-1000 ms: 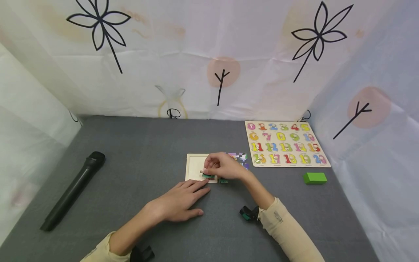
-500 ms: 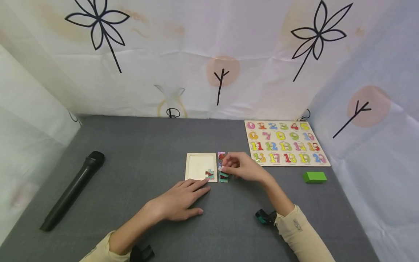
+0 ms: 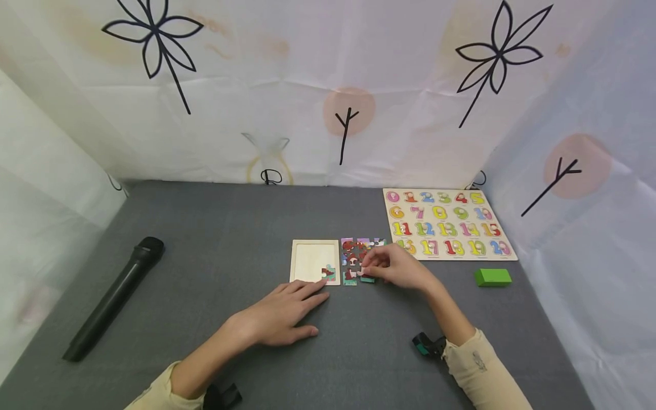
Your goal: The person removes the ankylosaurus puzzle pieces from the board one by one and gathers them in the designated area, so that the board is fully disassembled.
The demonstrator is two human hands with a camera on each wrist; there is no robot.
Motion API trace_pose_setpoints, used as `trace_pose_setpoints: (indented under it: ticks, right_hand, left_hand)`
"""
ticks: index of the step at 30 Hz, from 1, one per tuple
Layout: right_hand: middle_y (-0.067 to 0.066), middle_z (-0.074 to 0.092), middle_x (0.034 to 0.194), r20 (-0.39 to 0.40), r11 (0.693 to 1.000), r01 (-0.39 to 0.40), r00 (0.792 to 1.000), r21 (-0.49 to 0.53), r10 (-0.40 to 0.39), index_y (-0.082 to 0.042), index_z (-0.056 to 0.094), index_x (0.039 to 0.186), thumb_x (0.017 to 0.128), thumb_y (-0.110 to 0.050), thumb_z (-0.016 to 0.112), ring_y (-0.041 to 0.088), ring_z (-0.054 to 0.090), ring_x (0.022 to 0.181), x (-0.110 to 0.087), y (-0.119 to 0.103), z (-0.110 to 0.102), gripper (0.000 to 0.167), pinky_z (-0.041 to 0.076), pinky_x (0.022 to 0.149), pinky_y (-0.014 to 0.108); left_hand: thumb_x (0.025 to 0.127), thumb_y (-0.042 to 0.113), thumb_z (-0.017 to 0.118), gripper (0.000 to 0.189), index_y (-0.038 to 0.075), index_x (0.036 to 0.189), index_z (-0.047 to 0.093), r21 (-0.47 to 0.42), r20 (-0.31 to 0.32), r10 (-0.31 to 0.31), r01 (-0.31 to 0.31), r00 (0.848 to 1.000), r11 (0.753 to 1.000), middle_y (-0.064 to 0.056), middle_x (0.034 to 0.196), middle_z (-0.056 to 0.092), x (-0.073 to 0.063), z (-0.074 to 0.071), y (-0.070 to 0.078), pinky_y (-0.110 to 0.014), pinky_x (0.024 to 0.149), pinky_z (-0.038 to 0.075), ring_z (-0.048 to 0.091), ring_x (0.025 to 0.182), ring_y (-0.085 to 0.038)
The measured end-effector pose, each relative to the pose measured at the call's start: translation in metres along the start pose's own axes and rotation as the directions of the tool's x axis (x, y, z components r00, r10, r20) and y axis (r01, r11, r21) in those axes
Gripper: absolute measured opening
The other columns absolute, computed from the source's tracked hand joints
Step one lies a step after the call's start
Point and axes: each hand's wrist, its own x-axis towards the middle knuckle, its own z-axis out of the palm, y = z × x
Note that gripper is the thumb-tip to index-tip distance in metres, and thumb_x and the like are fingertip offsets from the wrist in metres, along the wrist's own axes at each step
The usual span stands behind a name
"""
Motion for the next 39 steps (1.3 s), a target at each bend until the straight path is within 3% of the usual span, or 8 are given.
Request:
trace_pose_setpoints:
  ticks: [11, 27, 32, 39]
  right_hand:
    - [0.01, 0.078, 0.086, -0.003, 0.997, 0.059, 0.998, -0.041, -0.059, -0.004, 0.078, 0.105, 0.102, -0.011, 0.076, 0.008, 0.063, 0.066, -0.002, 0.0, 0.005, 0.008, 0.058, 0.06, 0.027]
    - [0.002, 0.073, 0.077, -0.073, 0.989, 0.036, 0.996, -0.141, -0.046, -0.009, 0.083, 0.101, 0.098, -0.01, 0.08, 0.004, 0.057, 0.057, -0.001, -0.005, 0.01, 0.005, 0.05, 0.058, 0.024]
    - [0.002, 0.074, 0.079, -0.068, 0.99, 0.038, 0.997, -0.133, -0.047, -0.01, 0.083, 0.103, 0.099, -0.012, 0.079, 0.004, 0.057, 0.059, -0.001, -0.007, 0.01, 0.005, 0.05, 0.059, 0.024]
    - [0.003, 0.076, 0.083, -0.057, 0.992, 0.103, 0.993, -0.078, -0.107, -0.008, 0.082, 0.103, 0.1, -0.011, 0.078, 0.004, 0.059, 0.061, 0.004, -0.01, 0.015, 0.006, 0.052, 0.059, 0.025]
  left_hand:
    - [0.107, 0.049, 0.066, 0.069, 0.02, 0.166, 0.046, 0.013, -0.012, 0.005, -0.004, 1.0, 1.0, 0.0, 0.18, 0.033, -0.001, 0.0, 0.0, -0.051, 0.13, 0.036, 0.039, 0.161, -0.022]
    - [0.107, 0.049, 0.066, 0.069, 0.02, 0.166, 0.046, 0.012, -0.007, 0.008, -0.008, 1.0, 1.0, -0.001, 0.179, 0.034, -0.001, -0.001, 0.0, -0.052, 0.13, 0.037, 0.04, 0.161, -0.023]
    - [0.107, 0.048, 0.066, 0.069, 0.02, 0.166, 0.046, 0.004, -0.007, 0.012, -0.012, 1.0, 1.0, -0.001, 0.179, 0.034, -0.001, 0.0, -0.001, -0.052, 0.13, 0.037, 0.04, 0.16, -0.023]
    - [0.107, 0.048, 0.067, 0.067, 0.02, 0.165, 0.048, 0.0, -0.016, 0.017, -0.017, 1.0, 1.0, -0.001, 0.178, 0.036, -0.002, 0.0, -0.003, -0.052, 0.128, 0.038, 0.041, 0.159, -0.023]
